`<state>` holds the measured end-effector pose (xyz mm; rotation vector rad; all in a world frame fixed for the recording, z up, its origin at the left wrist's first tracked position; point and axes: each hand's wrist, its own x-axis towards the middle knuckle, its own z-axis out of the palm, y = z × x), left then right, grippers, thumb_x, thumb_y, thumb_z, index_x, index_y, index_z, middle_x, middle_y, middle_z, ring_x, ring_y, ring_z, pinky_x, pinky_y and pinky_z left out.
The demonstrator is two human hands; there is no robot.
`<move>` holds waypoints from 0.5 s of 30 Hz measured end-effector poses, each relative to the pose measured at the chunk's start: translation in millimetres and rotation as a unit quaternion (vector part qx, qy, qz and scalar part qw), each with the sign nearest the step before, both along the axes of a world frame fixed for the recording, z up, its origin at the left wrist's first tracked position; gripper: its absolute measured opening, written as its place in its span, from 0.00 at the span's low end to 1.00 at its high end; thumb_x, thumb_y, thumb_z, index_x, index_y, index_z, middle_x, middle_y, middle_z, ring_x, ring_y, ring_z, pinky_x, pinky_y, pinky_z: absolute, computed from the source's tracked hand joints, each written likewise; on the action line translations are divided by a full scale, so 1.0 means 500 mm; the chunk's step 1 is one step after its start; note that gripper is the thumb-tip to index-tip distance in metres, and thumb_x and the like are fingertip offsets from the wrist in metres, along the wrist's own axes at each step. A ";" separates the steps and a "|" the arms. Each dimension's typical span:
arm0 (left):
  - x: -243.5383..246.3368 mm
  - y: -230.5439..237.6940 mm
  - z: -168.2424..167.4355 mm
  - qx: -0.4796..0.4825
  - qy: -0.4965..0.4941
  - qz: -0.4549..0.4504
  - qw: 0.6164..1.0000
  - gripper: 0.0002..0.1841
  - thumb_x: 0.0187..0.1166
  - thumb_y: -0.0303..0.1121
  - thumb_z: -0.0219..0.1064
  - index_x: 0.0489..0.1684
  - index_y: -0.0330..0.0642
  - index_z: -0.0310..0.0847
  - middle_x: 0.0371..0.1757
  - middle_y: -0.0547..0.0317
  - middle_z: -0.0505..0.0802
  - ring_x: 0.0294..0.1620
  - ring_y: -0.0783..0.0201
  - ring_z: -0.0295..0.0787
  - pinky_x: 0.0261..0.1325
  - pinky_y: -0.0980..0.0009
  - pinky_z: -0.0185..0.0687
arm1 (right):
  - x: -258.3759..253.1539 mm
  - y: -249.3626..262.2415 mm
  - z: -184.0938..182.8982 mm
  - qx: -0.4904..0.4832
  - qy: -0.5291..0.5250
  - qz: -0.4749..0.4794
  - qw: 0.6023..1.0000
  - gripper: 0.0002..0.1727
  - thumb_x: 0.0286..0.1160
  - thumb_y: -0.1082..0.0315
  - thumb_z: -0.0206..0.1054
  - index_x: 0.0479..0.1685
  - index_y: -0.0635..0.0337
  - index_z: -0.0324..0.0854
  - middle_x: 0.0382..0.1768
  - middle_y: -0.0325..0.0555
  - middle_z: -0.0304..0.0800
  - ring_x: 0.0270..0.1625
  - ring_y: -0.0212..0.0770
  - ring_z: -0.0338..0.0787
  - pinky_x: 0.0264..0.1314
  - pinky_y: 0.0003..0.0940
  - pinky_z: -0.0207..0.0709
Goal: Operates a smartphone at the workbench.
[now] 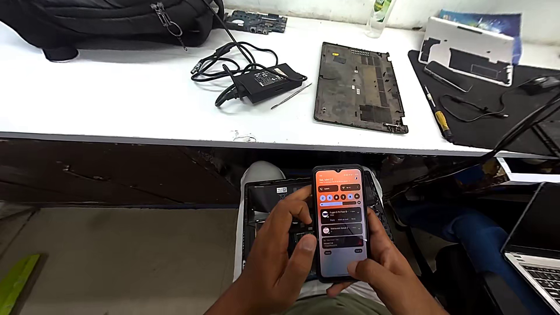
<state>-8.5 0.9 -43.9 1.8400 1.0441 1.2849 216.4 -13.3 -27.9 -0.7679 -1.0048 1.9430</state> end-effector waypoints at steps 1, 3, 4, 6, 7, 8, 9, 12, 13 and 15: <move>0.000 0.000 0.000 0.001 0.001 0.001 1.000 0.17 0.90 0.52 0.42 0.57 0.52 0.69 0.77 0.56 0.79 0.78 0.53 0.77 0.69 0.56 0.85 | -0.002 -0.002 0.000 -0.002 0.000 -0.004 1.000 0.46 0.70 0.84 0.57 0.89 0.47 0.42 0.70 0.60 0.78 0.65 0.65 0.88 0.44 0.65 0.92; 0.001 0.001 -0.002 -0.001 0.004 0.005 1.000 0.16 0.90 0.51 0.44 0.56 0.52 0.69 0.77 0.56 0.80 0.76 0.54 0.79 0.67 0.56 0.86 | -0.008 -0.006 -0.003 -0.007 -0.001 -0.013 1.000 0.46 0.69 0.84 0.57 0.89 0.47 0.42 0.70 0.60 0.78 0.64 0.65 0.89 0.43 0.64 0.92; 0.003 0.000 -0.004 -0.004 0.006 0.010 1.000 0.16 0.89 0.51 0.46 0.56 0.52 0.69 0.76 0.57 0.80 0.75 0.55 0.80 0.66 0.57 0.87 | -0.011 -0.008 -0.008 -0.009 0.001 -0.018 1.000 0.45 0.69 0.84 0.57 0.88 0.48 0.42 0.69 0.59 0.79 0.64 0.64 0.89 0.42 0.64 0.92; 0.008 -0.001 -0.008 -0.015 0.001 0.029 0.999 0.13 0.88 0.48 0.54 0.57 0.53 0.69 0.76 0.59 0.81 0.73 0.57 0.82 0.66 0.57 0.88 | -0.018 -0.013 -0.017 -0.012 0.005 -0.030 0.999 0.45 0.69 0.84 0.58 0.88 0.48 0.41 0.69 0.58 0.79 0.63 0.63 0.89 0.38 0.61 0.93; 0.012 -0.002 -0.011 -0.021 -0.003 0.042 0.999 0.13 0.86 0.47 0.57 0.60 0.54 0.68 0.75 0.60 0.82 0.70 0.58 0.84 0.65 0.58 0.88 | -0.022 -0.016 -0.020 -0.012 0.003 -0.037 0.999 0.46 0.68 0.84 0.58 0.87 0.49 0.41 0.68 0.58 0.80 0.63 0.62 0.90 0.37 0.60 0.93; 0.016 -0.003 -0.014 -0.026 -0.008 0.054 0.998 0.16 0.84 0.46 0.61 0.63 0.55 0.66 0.75 0.61 0.83 0.68 0.59 0.86 0.64 0.59 0.89 | -0.026 -0.019 -0.022 -0.012 0.000 -0.043 0.999 0.46 0.67 0.85 0.58 0.87 0.50 0.40 0.69 0.58 0.79 0.63 0.62 0.90 0.38 0.60 0.93; 0.020 -0.004 -0.016 -0.033 -0.013 0.067 0.997 0.20 0.82 0.45 0.64 0.68 0.56 0.65 0.74 0.63 0.84 0.66 0.60 0.87 0.63 0.60 0.89 | -0.030 -0.022 -0.024 -0.012 -0.001 -0.047 0.999 0.47 0.66 0.86 0.57 0.88 0.51 0.39 0.69 0.58 0.79 0.64 0.62 0.89 0.39 0.61 0.93; 0.027 -0.003 -0.021 -0.042 -0.025 0.093 0.995 0.31 0.77 0.43 0.70 0.78 0.58 0.58 0.69 0.63 0.86 0.63 0.58 0.89 0.62 0.58 0.91 | -0.036 -0.030 -0.030 -0.005 -0.008 -0.050 0.999 0.48 0.66 0.86 0.59 0.88 0.55 0.38 0.70 0.58 0.78 0.65 0.62 0.88 0.44 0.62 0.93; 0.029 -0.002 -0.022 -0.040 -0.026 0.099 0.994 0.34 0.76 0.42 0.71 0.80 0.58 0.57 0.68 0.62 0.86 0.62 0.58 0.89 0.62 0.58 0.91 | -0.037 -0.032 -0.032 0.001 -0.015 -0.050 0.999 0.47 0.66 0.86 0.59 0.88 0.56 0.39 0.70 0.58 0.78 0.65 0.61 0.89 0.45 0.62 0.93; 0.032 0.000 -0.024 -0.035 -0.024 0.113 0.993 0.37 0.74 0.41 0.74 0.81 0.58 0.54 0.66 0.63 0.87 0.61 0.58 0.89 0.61 0.58 0.91 | -0.039 -0.034 -0.032 0.007 -0.022 -0.049 0.999 0.45 0.66 0.85 0.60 0.86 0.58 0.41 0.70 0.57 0.78 0.65 0.60 0.89 0.45 0.61 0.94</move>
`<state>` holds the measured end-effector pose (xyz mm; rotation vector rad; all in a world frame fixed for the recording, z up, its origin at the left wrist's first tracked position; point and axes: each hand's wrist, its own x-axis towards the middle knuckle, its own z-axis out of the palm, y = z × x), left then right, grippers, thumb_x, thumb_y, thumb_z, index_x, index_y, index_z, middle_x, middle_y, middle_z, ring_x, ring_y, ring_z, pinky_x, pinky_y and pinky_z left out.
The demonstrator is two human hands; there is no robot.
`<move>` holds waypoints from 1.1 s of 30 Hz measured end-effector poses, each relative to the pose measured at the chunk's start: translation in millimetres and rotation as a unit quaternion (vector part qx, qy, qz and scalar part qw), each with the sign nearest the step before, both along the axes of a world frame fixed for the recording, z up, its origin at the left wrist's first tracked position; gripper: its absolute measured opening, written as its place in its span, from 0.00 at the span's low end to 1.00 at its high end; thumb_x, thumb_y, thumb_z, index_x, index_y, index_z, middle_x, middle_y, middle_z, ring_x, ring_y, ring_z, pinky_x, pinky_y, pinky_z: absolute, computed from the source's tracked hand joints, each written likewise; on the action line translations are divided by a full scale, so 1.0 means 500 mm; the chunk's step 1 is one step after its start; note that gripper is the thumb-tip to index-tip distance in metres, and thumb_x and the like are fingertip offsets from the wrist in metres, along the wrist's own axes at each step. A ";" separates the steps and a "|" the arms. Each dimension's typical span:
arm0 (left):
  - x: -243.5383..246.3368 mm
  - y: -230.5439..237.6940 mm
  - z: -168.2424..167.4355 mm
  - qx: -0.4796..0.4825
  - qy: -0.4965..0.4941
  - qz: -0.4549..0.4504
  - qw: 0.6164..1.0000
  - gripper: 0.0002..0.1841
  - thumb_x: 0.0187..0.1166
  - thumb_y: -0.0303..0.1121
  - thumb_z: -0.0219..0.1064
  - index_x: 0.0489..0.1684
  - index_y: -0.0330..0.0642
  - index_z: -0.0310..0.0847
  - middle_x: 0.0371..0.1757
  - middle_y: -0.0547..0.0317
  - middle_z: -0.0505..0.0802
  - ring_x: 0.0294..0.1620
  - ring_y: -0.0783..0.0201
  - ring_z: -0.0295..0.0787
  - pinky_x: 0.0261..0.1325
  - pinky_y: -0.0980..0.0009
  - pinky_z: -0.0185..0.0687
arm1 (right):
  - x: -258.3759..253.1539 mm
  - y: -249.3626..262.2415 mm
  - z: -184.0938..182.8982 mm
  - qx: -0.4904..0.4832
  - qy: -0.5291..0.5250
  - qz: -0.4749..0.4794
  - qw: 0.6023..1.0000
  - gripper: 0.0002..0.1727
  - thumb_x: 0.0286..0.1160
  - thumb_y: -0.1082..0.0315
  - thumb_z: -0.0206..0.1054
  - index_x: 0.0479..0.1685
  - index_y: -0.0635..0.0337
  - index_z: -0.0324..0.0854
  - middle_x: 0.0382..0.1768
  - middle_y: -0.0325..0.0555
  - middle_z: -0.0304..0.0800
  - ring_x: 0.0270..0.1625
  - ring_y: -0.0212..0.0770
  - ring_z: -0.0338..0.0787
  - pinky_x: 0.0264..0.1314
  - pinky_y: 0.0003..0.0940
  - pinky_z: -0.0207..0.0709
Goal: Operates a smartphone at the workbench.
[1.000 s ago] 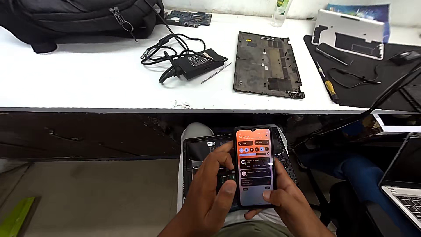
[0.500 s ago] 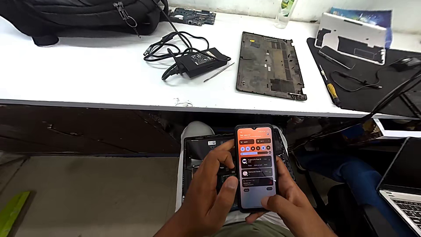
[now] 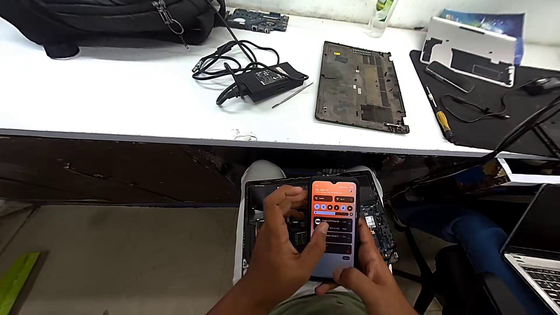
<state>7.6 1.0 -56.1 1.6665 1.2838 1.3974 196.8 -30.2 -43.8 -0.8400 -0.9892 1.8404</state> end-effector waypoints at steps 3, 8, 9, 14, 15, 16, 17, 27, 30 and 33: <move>0.001 0.003 -0.003 0.000 0.010 0.015 1.000 0.41 0.73 0.40 0.75 0.84 0.61 0.51 0.65 0.65 0.87 0.60 0.59 0.89 0.60 0.59 0.91 | 0.000 -0.002 -0.001 0.001 0.006 0.003 1.000 0.45 0.66 0.85 0.60 0.86 0.58 0.42 0.70 0.57 0.78 0.66 0.60 0.88 0.45 0.61 0.93; -0.013 -0.001 0.001 -0.014 -0.032 -0.035 0.999 0.35 0.82 0.44 0.65 0.87 0.59 0.49 0.66 0.60 0.86 0.61 0.55 0.88 0.61 0.57 0.89 | 0.003 0.000 -0.002 0.001 0.003 0.009 1.000 0.45 0.65 0.85 0.60 0.86 0.56 0.43 0.70 0.58 0.78 0.65 0.61 0.88 0.44 0.62 0.93; -0.017 -0.002 0.001 -0.023 -0.044 -0.047 0.998 0.35 0.82 0.44 0.64 0.87 0.59 0.49 0.67 0.59 0.86 0.62 0.53 0.88 0.61 0.56 0.89 | 0.005 0.001 -0.002 0.000 0.006 0.010 1.000 0.45 0.65 0.85 0.60 0.86 0.56 0.43 0.70 0.58 0.78 0.65 0.61 0.88 0.44 0.62 0.93; -0.029 -0.003 -0.002 -0.097 -0.071 -0.125 0.985 0.41 0.78 0.45 0.68 0.92 0.60 0.46 0.69 0.57 0.85 0.64 0.51 0.87 0.61 0.55 0.90 | 0.022 0.011 0.007 -0.004 0.021 0.010 1.000 0.47 0.66 0.84 0.60 0.89 0.53 0.42 0.71 0.60 0.76 0.66 0.64 0.87 0.46 0.65 0.92; -0.029 -0.002 -0.002 -0.120 -0.073 -0.147 0.979 0.43 0.78 0.46 0.69 0.92 0.60 0.46 0.70 0.58 0.85 0.65 0.52 0.86 0.61 0.55 0.90 | 0.025 0.013 0.009 -0.001 0.021 0.007 1.000 0.47 0.65 0.84 0.60 0.89 0.53 0.43 0.71 0.61 0.76 0.66 0.64 0.87 0.46 0.65 0.92; -0.030 -0.002 -0.002 -0.142 -0.073 -0.168 0.973 0.44 0.77 0.47 0.70 0.93 0.61 0.47 0.71 0.59 0.84 0.67 0.53 0.86 0.63 0.55 0.90 | 0.028 0.015 0.011 0.002 0.019 0.006 1.000 0.47 0.65 0.84 0.60 0.88 0.52 0.45 0.71 0.60 0.76 0.66 0.64 0.87 0.46 0.65 0.92; -0.029 -0.002 -0.002 -0.162 -0.068 -0.184 0.967 0.45 0.75 0.48 0.71 0.93 0.62 0.47 0.73 0.61 0.83 0.68 0.55 0.85 0.64 0.56 0.89 | 0.031 0.017 0.013 0.004 0.018 0.005 1.000 0.47 0.64 0.84 0.60 0.88 0.51 0.45 0.71 0.60 0.76 0.66 0.64 0.87 0.47 0.65 0.92; -0.036 0.059 0.051 -0.086 -0.080 -0.034 0.992 0.30 0.87 0.49 0.57 0.87 0.49 0.61 0.65 0.57 0.88 0.56 0.55 0.89 0.53 0.61 0.90 | 0.033 0.017 -0.005 -0.022 0.072 0.011 0.997 0.33 0.83 0.65 0.56 0.87 0.48 0.52 0.70 0.63 0.78 0.65 0.67 0.87 0.46 0.66 0.90; -0.044 0.053 0.045 -0.082 -0.073 -0.059 0.992 0.28 0.89 0.49 0.54 0.84 0.46 0.65 0.63 0.56 0.88 0.57 0.53 0.89 0.55 0.59 0.90 | 0.034 0.017 -0.002 -0.032 0.064 -0.025 0.997 0.27 0.88 0.58 0.47 0.85 0.46 0.58 0.67 0.63 0.81 0.62 0.64 0.90 0.42 0.62 0.91; -0.042 0.035 0.026 -0.102 -0.069 -0.108 0.987 0.26 0.90 0.51 0.50 0.78 0.46 0.73 0.61 0.57 0.89 0.58 0.55 0.89 0.57 0.59 0.90 | 0.034 0.021 -0.001 -0.022 0.037 -0.047 0.998 0.24 0.91 0.60 0.43 0.84 0.48 0.59 0.64 0.64 0.82 0.59 0.63 0.91 0.38 0.61 0.91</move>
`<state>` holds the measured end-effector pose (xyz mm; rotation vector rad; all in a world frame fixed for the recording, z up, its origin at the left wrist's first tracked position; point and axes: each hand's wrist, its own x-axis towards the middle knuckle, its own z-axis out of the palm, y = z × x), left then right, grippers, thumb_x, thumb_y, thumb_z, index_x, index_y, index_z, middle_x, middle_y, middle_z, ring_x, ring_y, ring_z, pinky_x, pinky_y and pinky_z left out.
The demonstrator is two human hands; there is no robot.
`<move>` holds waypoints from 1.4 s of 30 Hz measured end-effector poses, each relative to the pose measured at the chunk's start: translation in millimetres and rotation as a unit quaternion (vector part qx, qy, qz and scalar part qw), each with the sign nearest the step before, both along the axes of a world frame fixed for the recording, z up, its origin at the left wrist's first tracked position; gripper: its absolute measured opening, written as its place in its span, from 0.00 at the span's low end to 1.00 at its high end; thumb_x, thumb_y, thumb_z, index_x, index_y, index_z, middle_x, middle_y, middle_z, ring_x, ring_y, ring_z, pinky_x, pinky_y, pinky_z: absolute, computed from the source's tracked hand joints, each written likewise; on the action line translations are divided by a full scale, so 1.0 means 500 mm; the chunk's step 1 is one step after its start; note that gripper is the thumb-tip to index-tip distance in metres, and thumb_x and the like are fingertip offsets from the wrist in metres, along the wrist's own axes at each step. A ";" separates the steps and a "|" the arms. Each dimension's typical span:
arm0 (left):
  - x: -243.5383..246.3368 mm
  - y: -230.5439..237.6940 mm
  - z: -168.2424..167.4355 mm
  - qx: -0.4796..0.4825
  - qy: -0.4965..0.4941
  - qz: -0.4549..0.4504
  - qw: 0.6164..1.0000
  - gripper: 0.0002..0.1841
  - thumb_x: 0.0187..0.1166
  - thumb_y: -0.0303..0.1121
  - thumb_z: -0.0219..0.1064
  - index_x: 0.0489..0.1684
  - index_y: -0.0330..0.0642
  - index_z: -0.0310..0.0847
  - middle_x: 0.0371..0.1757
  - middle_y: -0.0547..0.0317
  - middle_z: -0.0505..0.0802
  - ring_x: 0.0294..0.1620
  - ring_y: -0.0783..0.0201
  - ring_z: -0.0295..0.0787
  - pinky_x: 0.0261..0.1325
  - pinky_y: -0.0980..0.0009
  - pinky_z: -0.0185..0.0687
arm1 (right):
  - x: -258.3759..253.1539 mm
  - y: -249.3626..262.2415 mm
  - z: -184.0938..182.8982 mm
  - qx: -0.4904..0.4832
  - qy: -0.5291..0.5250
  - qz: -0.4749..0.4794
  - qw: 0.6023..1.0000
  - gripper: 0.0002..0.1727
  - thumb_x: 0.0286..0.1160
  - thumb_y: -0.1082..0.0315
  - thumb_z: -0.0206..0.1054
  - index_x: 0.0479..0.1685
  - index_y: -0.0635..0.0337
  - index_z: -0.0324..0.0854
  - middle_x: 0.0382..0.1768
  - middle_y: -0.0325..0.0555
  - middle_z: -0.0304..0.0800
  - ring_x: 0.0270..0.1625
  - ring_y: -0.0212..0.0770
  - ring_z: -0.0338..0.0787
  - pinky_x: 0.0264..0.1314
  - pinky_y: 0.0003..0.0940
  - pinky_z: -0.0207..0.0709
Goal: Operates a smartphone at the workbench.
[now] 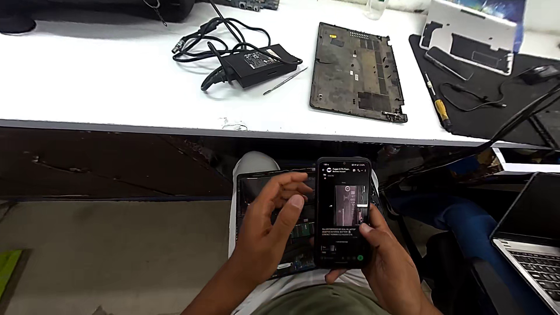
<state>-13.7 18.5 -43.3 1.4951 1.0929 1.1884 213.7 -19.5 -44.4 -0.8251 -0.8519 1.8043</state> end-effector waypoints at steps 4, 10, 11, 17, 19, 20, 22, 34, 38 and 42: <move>0.009 -0.026 -0.024 -0.022 -0.012 -0.060 0.998 0.25 0.92 0.52 0.46 0.75 0.48 0.76 0.61 0.59 0.90 0.59 0.59 0.89 0.59 0.60 0.90 | -0.003 0.001 0.008 0.004 -0.022 -0.001 1.000 0.27 0.88 0.71 0.53 0.85 0.48 0.57 0.63 0.65 0.83 0.57 0.63 0.92 0.38 0.60 0.93; 0.014 -0.035 -0.027 -0.028 -0.017 -0.088 0.996 0.25 0.93 0.48 0.43 0.75 0.46 0.76 0.59 0.59 0.91 0.60 0.60 0.89 0.62 0.61 0.89 | -0.004 0.000 0.006 0.009 -0.012 0.015 1.000 0.40 0.75 0.78 0.60 0.88 0.47 0.50 0.66 0.62 0.81 0.59 0.62 0.91 0.41 0.60 0.93; 0.015 -0.032 -0.027 -0.027 -0.021 -0.090 0.995 0.25 0.93 0.48 0.43 0.76 0.46 0.76 0.60 0.59 0.91 0.60 0.60 0.89 0.62 0.61 0.89 | -0.005 0.000 0.007 0.010 -0.010 0.015 1.000 0.41 0.73 0.79 0.59 0.88 0.48 0.50 0.66 0.62 0.81 0.59 0.62 0.91 0.41 0.61 0.92; 0.025 -0.029 -0.024 -0.067 -0.055 -0.084 0.993 0.26 0.90 0.39 0.49 0.88 0.50 0.62 0.63 0.55 0.90 0.63 0.56 0.89 0.64 0.60 0.89 | -0.009 -0.003 0.006 0.018 -0.010 0.033 0.999 0.41 0.68 0.83 0.58 0.85 0.50 0.51 0.67 0.61 0.80 0.61 0.62 0.90 0.42 0.62 0.92; 0.029 -0.030 -0.020 -0.071 -0.075 -0.079 0.991 0.26 0.90 0.36 0.48 0.89 0.49 0.60 0.61 0.52 0.91 0.61 0.54 0.91 0.62 0.59 0.90 | -0.010 -0.004 0.006 0.020 -0.011 0.045 0.999 0.42 0.67 0.84 0.58 0.86 0.50 0.50 0.68 0.61 0.80 0.63 0.62 0.89 0.44 0.62 0.92; 0.029 -0.030 -0.019 -0.071 -0.084 -0.078 0.991 0.26 0.89 0.35 0.47 0.88 0.48 0.60 0.61 0.51 0.91 0.60 0.53 0.91 0.61 0.59 0.91 | -0.011 -0.005 0.005 0.022 -0.015 0.049 0.998 0.43 0.67 0.85 0.58 0.86 0.51 0.50 0.69 0.61 0.79 0.63 0.62 0.89 0.45 0.62 0.92; 0.029 -0.032 -0.017 -0.070 -0.089 -0.068 0.991 0.26 0.89 0.36 0.48 0.87 0.47 0.61 0.59 0.50 0.92 0.59 0.54 0.92 0.59 0.59 0.91 | -0.013 -0.007 0.004 0.029 -0.023 0.056 0.998 0.43 0.66 0.85 0.58 0.86 0.51 0.49 0.69 0.61 0.79 0.64 0.62 0.89 0.46 0.62 0.92; 0.043 -0.036 -0.017 -0.090 -0.067 0.029 0.993 0.24 0.87 0.41 0.62 0.81 0.49 0.70 0.48 0.53 0.96 0.45 0.55 0.96 0.46 0.63 0.96 | -0.019 -0.012 -0.009 0.084 -0.094 0.073 0.989 0.44 0.67 0.83 0.62 0.88 0.56 0.48 0.70 0.61 0.78 0.64 0.63 0.88 0.50 0.62 0.93; 0.032 -0.034 -0.019 -0.080 -0.078 -0.003 0.994 0.24 0.91 0.44 0.53 0.82 0.46 0.70 0.51 0.53 0.94 0.51 0.56 0.93 0.53 0.64 0.92 | -0.018 -0.012 -0.007 0.068 -0.080 0.072 0.992 0.44 0.69 0.83 0.62 0.88 0.56 0.48 0.70 0.61 0.78 0.65 0.63 0.88 0.49 0.63 0.92; 0.025 -0.038 -0.029 -0.091 -0.088 -0.054 0.990 0.28 0.86 0.38 0.59 0.87 0.48 0.61 0.60 0.51 0.91 0.60 0.53 0.91 0.61 0.58 0.90 | -0.015 -0.008 -0.002 0.058 -0.070 0.067 0.994 0.42 0.68 0.83 0.61 0.87 0.56 0.50 0.69 0.61 0.79 0.64 0.62 0.89 0.48 0.62 0.93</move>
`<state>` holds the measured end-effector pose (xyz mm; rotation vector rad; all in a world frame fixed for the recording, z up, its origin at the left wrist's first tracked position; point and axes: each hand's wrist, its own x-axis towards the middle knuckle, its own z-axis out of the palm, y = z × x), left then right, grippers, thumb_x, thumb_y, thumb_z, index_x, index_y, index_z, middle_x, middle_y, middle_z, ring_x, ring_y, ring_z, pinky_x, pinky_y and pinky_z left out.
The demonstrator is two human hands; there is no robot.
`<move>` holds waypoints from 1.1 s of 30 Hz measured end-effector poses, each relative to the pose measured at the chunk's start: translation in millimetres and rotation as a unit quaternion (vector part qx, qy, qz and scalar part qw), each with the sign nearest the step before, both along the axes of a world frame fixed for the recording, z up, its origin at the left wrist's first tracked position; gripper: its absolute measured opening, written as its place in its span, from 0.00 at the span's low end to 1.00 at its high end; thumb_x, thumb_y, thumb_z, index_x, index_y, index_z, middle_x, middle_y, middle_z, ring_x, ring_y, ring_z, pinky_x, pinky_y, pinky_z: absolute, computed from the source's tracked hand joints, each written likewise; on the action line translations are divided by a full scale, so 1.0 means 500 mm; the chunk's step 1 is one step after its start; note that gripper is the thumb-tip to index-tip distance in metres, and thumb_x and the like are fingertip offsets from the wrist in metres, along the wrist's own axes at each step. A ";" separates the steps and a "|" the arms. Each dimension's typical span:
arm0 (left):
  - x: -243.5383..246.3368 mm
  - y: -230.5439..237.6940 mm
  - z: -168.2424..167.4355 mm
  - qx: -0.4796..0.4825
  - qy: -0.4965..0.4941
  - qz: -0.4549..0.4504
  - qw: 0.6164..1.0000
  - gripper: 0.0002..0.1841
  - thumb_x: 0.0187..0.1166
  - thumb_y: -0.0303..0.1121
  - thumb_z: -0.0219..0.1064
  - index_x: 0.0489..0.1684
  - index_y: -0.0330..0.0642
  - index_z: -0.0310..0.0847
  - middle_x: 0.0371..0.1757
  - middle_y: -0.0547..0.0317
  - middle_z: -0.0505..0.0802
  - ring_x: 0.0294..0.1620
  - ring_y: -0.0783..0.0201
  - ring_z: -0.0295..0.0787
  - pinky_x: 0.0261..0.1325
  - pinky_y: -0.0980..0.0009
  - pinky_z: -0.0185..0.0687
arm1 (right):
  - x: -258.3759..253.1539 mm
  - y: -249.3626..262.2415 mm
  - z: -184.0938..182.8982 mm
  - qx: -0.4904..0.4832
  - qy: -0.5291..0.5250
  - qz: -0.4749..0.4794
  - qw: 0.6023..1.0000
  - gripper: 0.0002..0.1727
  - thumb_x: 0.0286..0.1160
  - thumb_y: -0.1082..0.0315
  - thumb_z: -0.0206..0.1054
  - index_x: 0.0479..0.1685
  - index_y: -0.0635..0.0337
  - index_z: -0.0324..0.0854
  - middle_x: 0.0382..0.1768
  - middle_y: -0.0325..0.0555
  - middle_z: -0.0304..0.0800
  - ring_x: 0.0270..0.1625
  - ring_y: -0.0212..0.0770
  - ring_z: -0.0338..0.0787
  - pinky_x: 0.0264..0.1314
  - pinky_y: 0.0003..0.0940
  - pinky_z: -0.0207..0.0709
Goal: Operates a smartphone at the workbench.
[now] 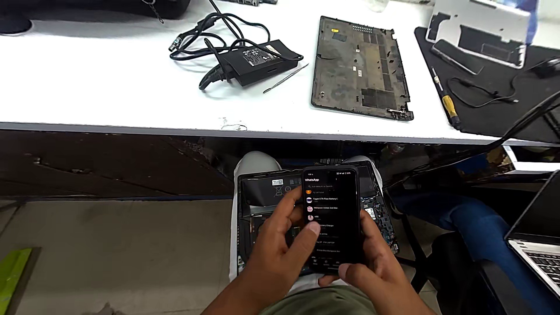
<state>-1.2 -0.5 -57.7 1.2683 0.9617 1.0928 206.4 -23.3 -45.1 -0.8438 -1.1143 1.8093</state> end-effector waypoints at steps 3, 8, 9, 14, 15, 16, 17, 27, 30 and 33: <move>0.002 -0.004 -0.010 0.001 0.055 -0.013 0.998 0.40 0.78 0.41 0.69 0.91 0.56 0.52 0.65 0.60 0.90 0.65 0.58 0.88 0.68 0.59 0.87 | -0.001 0.000 0.002 -0.003 -0.004 -0.004 1.000 0.43 0.66 0.82 0.62 0.86 0.56 0.50 0.68 0.60 0.79 0.62 0.61 0.90 0.47 0.60 0.93; 0.005 0.011 0.007 0.000 0.066 0.060 0.996 0.31 0.82 0.42 0.67 0.86 0.54 0.64 0.59 0.59 0.92 0.55 0.58 0.92 0.55 0.62 0.93 | 0.000 0.001 -0.001 -0.026 0.022 -0.001 0.999 0.38 0.75 0.75 0.55 0.88 0.50 0.51 0.69 0.59 0.79 0.64 0.61 0.89 0.45 0.61 0.93; 0.003 0.014 0.013 0.002 0.053 0.064 0.997 0.29 0.85 0.42 0.63 0.85 0.52 0.65 0.60 0.57 0.91 0.56 0.57 0.92 0.55 0.62 0.92 | 0.001 0.001 -0.003 -0.030 0.033 -0.001 0.999 0.35 0.78 0.72 0.54 0.87 0.49 0.52 0.69 0.59 0.79 0.64 0.60 0.89 0.44 0.60 0.92; -0.006 0.015 0.018 0.023 0.025 0.015 0.999 0.23 0.91 0.45 0.51 0.80 0.47 0.72 0.62 0.56 0.90 0.63 0.57 0.89 0.63 0.60 0.89 | 0.006 0.002 0.001 -0.052 0.057 -0.031 0.997 0.28 0.83 0.60 0.54 0.84 0.47 0.60 0.66 0.58 0.81 0.61 0.58 0.90 0.44 0.58 0.92; -0.007 0.013 0.017 0.029 0.026 0.006 0.999 0.23 0.92 0.46 0.50 0.78 0.47 0.74 0.61 0.57 0.91 0.62 0.58 0.89 0.63 0.61 0.89 | 0.006 0.002 0.001 -0.055 0.061 -0.038 0.996 0.27 0.85 0.58 0.53 0.83 0.46 0.61 0.66 0.58 0.82 0.61 0.58 0.91 0.43 0.57 0.92; -0.008 0.010 0.016 0.035 0.026 -0.004 0.999 0.22 0.93 0.46 0.48 0.76 0.46 0.76 0.61 0.58 0.91 0.62 0.59 0.89 0.64 0.61 0.88 | 0.006 0.002 0.002 -0.059 0.064 -0.046 0.995 0.26 0.86 0.57 0.52 0.82 0.45 0.63 0.65 0.59 0.83 0.60 0.58 0.91 0.42 0.57 0.92; -0.008 0.008 0.015 0.041 0.027 -0.012 0.999 0.23 0.93 0.46 0.47 0.75 0.46 0.76 0.60 0.58 0.91 0.61 0.60 0.88 0.64 0.62 0.88 | 0.006 0.001 0.003 -0.066 0.065 -0.054 0.994 0.26 0.86 0.56 0.51 0.83 0.44 0.63 0.65 0.59 0.83 0.60 0.58 0.92 0.41 0.57 0.92; -0.012 0.003 0.013 0.058 0.019 -0.038 0.997 0.24 0.93 0.45 0.44 0.78 0.44 0.73 0.62 0.57 0.90 0.64 0.59 0.87 0.67 0.60 0.87 | -0.006 -0.001 0.015 -0.021 -0.008 -0.068 0.997 0.34 0.79 0.75 0.63 0.84 0.50 0.57 0.61 0.61 0.84 0.53 0.60 0.94 0.36 0.54 0.94; -0.012 0.002 0.010 0.061 0.016 -0.043 0.997 0.25 0.93 0.45 0.45 0.79 0.43 0.72 0.63 0.56 0.90 0.65 0.58 0.87 0.68 0.59 0.86 | -0.003 0.000 0.010 -0.020 0.003 -0.065 0.998 0.29 0.84 0.72 0.58 0.83 0.51 0.58 0.61 0.62 0.83 0.53 0.60 0.93 0.35 0.54 0.94; -0.012 0.001 0.008 0.067 0.020 -0.045 0.996 0.25 0.93 0.45 0.44 0.80 0.43 0.71 0.62 0.57 0.90 0.64 0.59 0.88 0.67 0.60 0.87 | -0.005 0.002 0.010 -0.019 0.003 -0.066 0.998 0.24 0.90 0.66 0.55 0.82 0.51 0.59 0.60 0.63 0.84 0.51 0.60 0.94 0.35 0.54 0.94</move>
